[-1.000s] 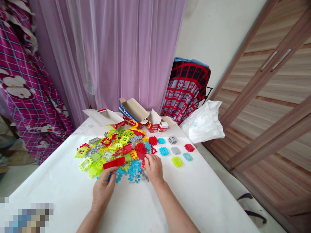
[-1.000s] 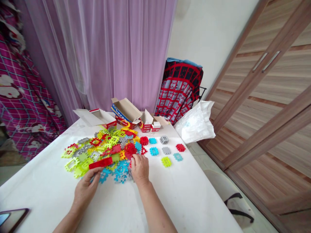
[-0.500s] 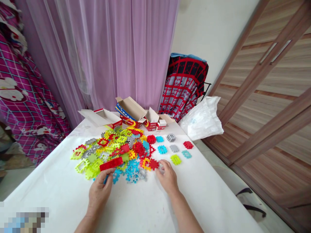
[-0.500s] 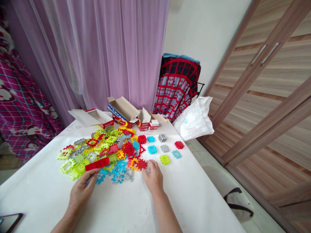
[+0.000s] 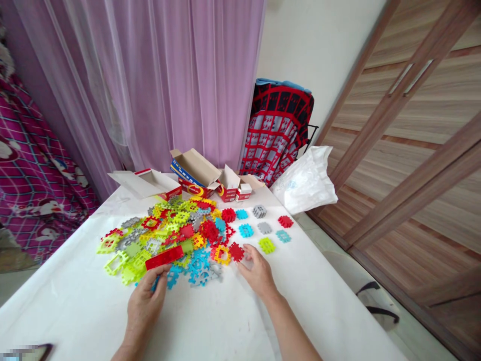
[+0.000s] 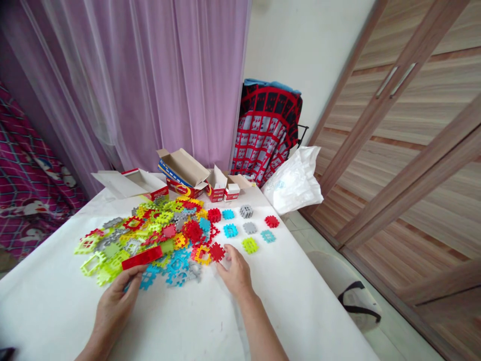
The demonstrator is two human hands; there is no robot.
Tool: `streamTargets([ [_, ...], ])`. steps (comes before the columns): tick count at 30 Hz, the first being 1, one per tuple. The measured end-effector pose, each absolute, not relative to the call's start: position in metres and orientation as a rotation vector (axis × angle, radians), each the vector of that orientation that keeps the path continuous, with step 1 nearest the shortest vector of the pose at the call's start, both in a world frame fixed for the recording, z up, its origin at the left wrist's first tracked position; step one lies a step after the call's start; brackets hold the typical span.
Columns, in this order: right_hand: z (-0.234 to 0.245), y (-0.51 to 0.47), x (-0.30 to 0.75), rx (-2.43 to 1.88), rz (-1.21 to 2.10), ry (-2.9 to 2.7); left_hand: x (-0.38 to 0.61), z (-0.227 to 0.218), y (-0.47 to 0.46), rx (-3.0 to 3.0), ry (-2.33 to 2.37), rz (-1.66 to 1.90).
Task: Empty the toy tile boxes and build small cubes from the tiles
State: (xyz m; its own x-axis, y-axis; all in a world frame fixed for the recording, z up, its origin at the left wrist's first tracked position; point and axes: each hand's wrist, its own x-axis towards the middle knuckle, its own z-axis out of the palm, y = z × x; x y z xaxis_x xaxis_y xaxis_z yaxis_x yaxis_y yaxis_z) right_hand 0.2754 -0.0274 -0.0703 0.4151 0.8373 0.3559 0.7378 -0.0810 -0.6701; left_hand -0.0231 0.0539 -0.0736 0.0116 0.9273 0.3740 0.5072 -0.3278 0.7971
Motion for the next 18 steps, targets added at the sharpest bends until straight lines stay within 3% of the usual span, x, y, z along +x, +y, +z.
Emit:
streamTargets([
  [10,-0.037,-0.027,0.438,-2.02,-0.034,-0.729,-0.022,-0.082,0.058,2.09,1.424,1.251],
  [18,-0.042,-0.002,0.493,-2.334,0.021,-0.782,-0.022,-0.08,0.059,2.158,1.461,1.183],
])
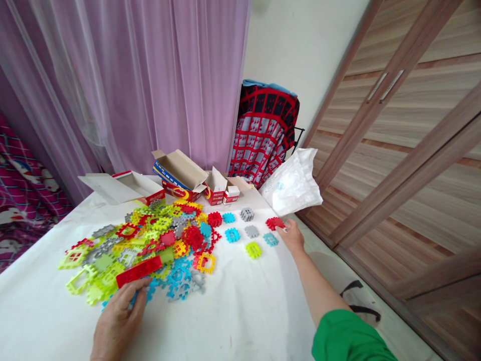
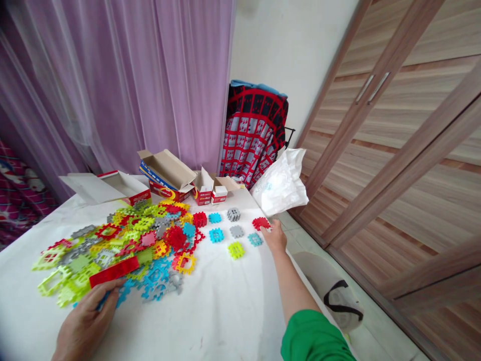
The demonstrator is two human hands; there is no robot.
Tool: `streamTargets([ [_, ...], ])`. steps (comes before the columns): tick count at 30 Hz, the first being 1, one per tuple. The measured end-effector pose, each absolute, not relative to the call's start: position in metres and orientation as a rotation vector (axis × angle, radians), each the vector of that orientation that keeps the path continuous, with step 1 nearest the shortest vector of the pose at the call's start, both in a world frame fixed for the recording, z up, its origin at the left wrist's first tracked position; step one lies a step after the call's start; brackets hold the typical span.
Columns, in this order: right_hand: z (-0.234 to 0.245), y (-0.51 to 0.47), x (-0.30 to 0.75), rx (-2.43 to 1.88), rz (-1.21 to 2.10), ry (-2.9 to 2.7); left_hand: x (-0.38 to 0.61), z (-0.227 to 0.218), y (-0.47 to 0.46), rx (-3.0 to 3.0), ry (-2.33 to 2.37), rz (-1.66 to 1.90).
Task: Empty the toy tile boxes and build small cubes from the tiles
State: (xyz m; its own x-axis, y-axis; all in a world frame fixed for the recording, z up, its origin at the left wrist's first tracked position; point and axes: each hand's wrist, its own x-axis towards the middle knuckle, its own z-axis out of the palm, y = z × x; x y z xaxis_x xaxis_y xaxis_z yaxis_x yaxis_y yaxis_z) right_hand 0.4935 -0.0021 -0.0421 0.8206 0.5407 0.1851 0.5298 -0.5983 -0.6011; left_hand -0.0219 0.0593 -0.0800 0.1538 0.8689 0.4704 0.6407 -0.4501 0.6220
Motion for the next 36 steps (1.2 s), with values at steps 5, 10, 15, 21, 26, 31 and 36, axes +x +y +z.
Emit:
streamTargets([
  [5,-0.04,0.007,0.493,-2.409,-0.002,-0.828,-0.02,-0.076,0.059,2.192,1.487,1.174],
  [10,-0.039,0.009,0.495,-2.449,0.001,-0.851,-0.021,-0.074,0.059,2.248,1.47,1.173],
  [15,-0.037,0.011,0.495,-2.49,0.019,-0.86,-0.022,-0.067,0.057,2.294,1.459,1.15],
  [21,-0.035,0.014,0.491,-2.512,0.004,-0.88,-0.02,-0.065,0.056,2.273,1.452,1.166],
  [26,-0.035,0.013,0.492,-2.513,0.004,-0.889,-0.02,-0.065,0.057,2.235,1.465,1.145],
  [31,-0.035,0.013,0.493,-2.531,0.013,-0.917,-0.02,-0.064,0.057,2.228,1.479,1.141],
  [36,-0.032,0.013,0.492,-2.564,0.017,-0.933,-0.02,-0.065,0.056,2.212,1.494,1.131],
])
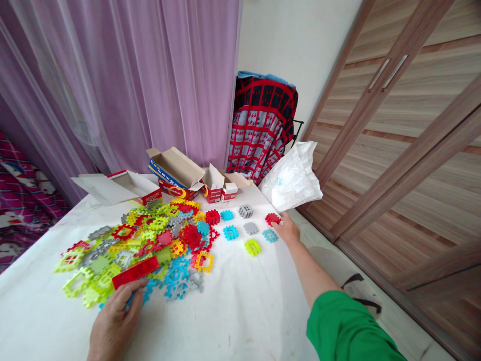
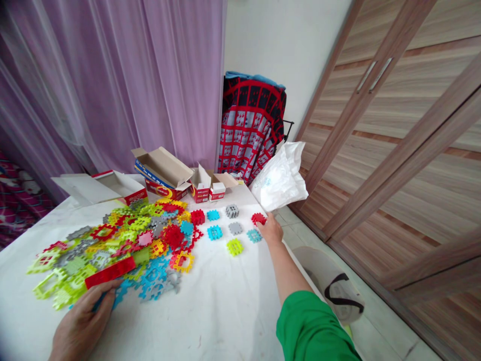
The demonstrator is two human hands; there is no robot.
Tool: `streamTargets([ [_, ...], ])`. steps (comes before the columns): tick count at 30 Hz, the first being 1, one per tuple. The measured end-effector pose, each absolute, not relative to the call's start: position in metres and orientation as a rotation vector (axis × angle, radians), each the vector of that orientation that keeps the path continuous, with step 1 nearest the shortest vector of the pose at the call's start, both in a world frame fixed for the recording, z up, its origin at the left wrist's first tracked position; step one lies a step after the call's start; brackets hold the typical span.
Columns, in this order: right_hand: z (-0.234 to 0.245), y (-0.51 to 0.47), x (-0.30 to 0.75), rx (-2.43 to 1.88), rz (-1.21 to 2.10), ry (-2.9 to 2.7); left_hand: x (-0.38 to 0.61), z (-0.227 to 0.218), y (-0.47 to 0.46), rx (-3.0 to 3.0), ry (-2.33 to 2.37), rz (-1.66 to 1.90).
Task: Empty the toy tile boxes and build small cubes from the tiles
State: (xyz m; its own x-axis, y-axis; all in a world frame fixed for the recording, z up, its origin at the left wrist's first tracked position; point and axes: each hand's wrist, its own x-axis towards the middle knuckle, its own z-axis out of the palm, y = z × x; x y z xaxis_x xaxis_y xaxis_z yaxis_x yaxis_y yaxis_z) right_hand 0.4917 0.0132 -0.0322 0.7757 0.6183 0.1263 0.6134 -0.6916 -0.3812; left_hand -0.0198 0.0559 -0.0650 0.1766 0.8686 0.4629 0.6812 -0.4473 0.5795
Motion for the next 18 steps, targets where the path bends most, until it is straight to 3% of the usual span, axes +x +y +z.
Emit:
streamTargets([
  [18,-0.0279,0.0138,0.4911,-2.639,0.02,-0.994,-0.0221,-0.0695,0.057,2.221,1.48,1.137],
])
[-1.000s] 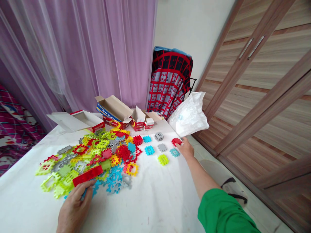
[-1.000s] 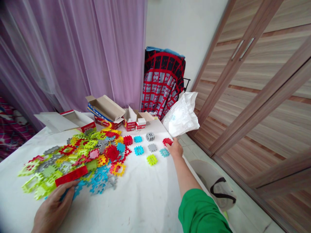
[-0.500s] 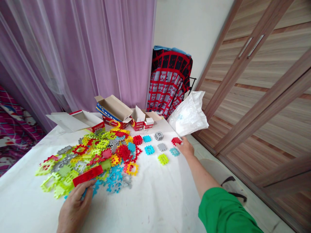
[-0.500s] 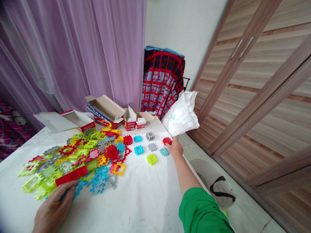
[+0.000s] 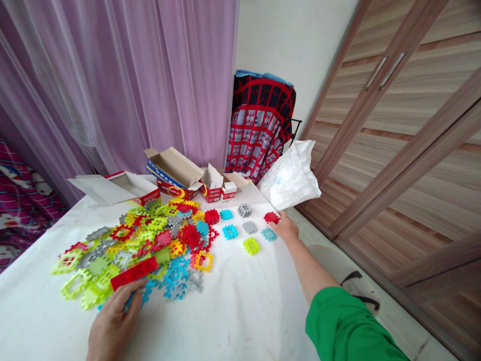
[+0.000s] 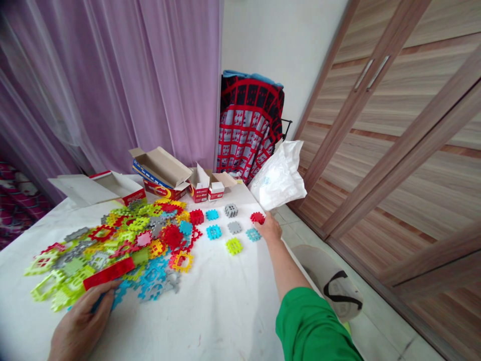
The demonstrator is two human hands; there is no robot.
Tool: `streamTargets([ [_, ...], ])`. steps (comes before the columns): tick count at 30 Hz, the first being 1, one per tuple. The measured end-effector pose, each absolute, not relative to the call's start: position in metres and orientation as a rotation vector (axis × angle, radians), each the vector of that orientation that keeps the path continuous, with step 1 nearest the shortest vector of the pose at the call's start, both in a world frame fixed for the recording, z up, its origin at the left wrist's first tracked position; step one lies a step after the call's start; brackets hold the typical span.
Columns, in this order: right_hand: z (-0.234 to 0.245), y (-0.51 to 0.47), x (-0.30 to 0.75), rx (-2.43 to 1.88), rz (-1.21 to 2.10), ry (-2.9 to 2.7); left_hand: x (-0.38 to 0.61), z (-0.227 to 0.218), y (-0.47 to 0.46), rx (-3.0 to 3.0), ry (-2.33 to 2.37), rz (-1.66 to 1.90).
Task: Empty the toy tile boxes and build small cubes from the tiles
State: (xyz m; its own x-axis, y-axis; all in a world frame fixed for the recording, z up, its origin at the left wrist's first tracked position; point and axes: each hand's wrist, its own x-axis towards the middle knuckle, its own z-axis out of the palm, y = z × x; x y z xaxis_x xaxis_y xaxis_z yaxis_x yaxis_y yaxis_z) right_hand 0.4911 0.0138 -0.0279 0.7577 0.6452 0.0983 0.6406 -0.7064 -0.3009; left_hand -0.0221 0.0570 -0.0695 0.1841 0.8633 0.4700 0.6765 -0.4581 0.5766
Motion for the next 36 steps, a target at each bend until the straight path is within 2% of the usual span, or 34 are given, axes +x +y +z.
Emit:
streamTargets([
  [19,-0.025,0.011,0.49,-2.641,0.055,-1.002,-0.024,-0.074,0.059,2.225,1.459,1.124],
  [29,-0.027,0.007,0.49,-2.571,-0.036,-0.956,-0.023,-0.071,0.059,2.211,1.463,1.143],
  [36,-0.042,0.0,0.507,-2.537,0.095,-0.813,-0.024,-0.076,0.06,2.211,1.472,1.112],
])
